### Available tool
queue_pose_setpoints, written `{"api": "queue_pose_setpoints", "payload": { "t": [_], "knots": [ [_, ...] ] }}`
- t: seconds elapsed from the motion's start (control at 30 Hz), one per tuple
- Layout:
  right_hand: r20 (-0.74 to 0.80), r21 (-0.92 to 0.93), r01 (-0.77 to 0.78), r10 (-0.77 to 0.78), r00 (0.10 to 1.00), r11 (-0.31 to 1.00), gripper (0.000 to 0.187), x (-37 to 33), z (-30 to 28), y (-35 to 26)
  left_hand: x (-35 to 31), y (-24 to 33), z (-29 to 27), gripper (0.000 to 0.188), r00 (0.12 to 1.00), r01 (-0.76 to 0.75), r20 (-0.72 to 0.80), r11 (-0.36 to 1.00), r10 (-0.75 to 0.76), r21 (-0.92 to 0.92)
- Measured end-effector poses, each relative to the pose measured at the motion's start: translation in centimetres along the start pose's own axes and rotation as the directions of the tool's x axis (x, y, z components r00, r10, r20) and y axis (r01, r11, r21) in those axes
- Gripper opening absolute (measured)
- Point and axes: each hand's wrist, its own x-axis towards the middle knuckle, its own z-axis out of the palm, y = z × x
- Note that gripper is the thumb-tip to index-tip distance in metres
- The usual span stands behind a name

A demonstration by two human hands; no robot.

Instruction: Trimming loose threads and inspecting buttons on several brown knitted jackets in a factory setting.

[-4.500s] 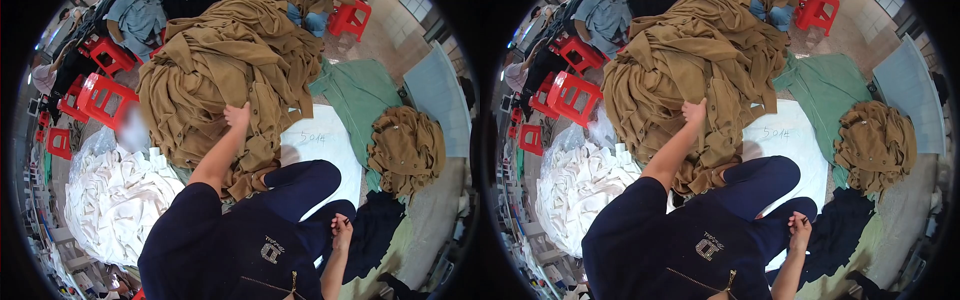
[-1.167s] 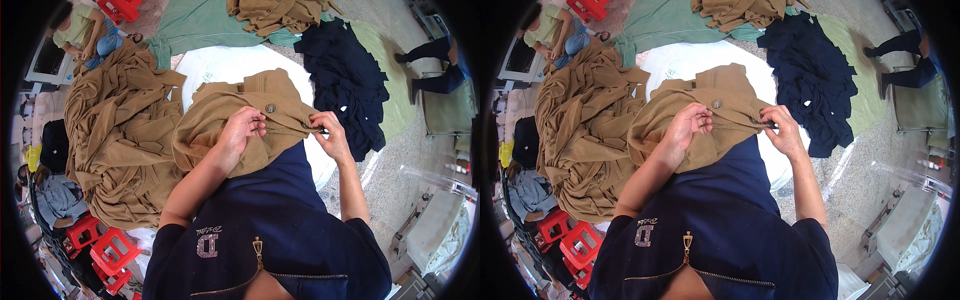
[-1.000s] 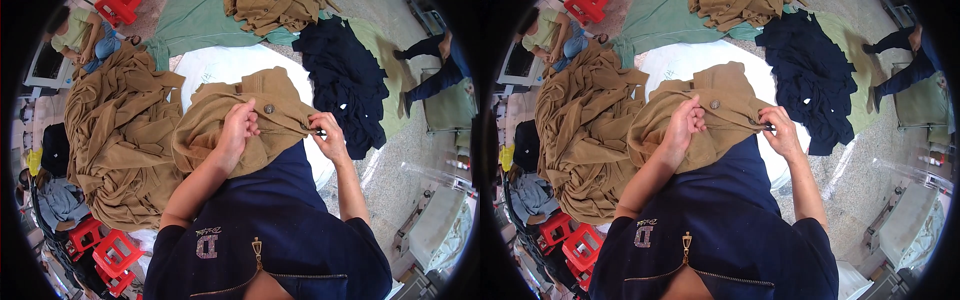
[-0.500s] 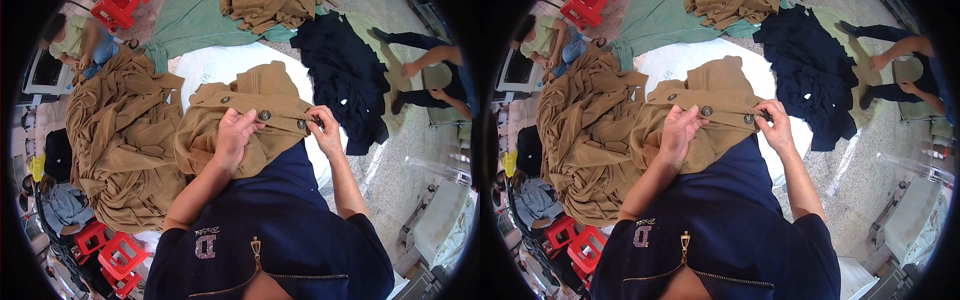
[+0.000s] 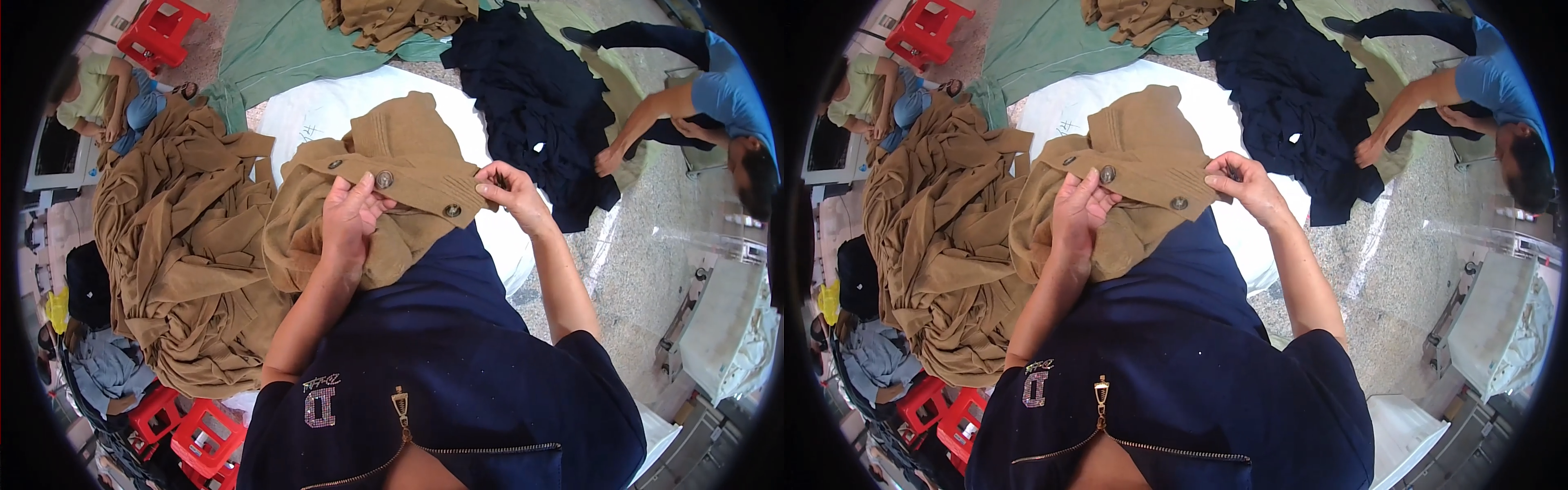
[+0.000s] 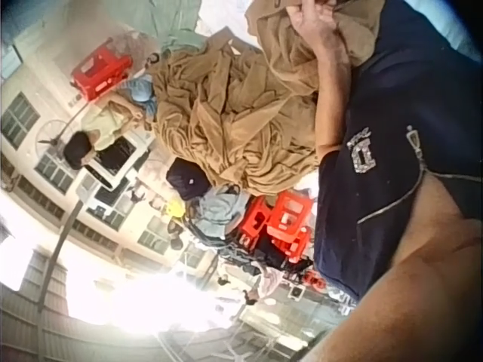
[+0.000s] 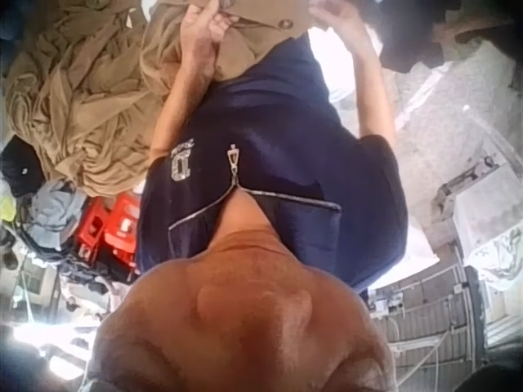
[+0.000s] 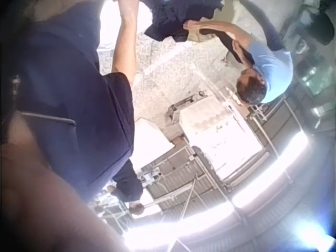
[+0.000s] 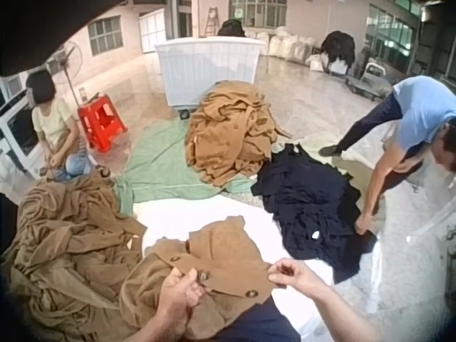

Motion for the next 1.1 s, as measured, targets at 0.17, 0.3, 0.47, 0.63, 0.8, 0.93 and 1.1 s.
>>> {"api": "queue_pose_setpoints", "payload": {
  "t": [0.17,0.3,0.47,0.63,0.8,0.93,1.1],
  "knots": [
    [-0.216,-0.068,0.004,-0.018,0.976,0.998,0.015,-0.8,0.2,0.1,0.4,-0.1,-0.3,0.017,0.999,0.022,-0.044,0.999,-0.023,-0.027],
    [-0.473,-0.042,0.040,-0.055,0.879,0.998,0.033,-0.9,-0.1,1.7,0.8,-0.2,-0.2,0.015,0.998,0.017,-0.060,0.998,-0.021,-0.061],
    [-0.326,-0.703,0.195,-0.554,0.766,0.684,0.026,-4.6,1.9,0.3,0.5,0.7,0.8,0.022,0.995,0.097,-0.038,0.995,-0.098,-0.023],
    [0.011,-0.610,0.447,-0.557,0.831,0.654,0.026,-5.6,3.2,0.5,-1.1,0.3,2.2,0.037,0.983,0.179,-0.027,0.935,-0.179,0.305],
    [-0.020,-0.370,0.326,-0.359,0.933,0.870,0.034,-3.6,4.1,1.5,-1.3,-0.8,5.8,0.028,0.975,0.065,0.160,0.883,-0.156,0.465],
    [-0.012,-0.294,0.300,-0.317,0.948,0.907,0.040,-3.5,4.0,1.2,-0.5,-2.6,5.7,0.022,0.962,0.187,0.072,0.832,-0.262,0.523],
    [-0.014,-0.525,0.437,-0.521,0.853,0.730,0.028,-3.7,3.4,1.0,-0.7,-2.9,5.2,0.009,0.989,0.142,-0.005,0.939,-0.148,0.314]
  ]
}}
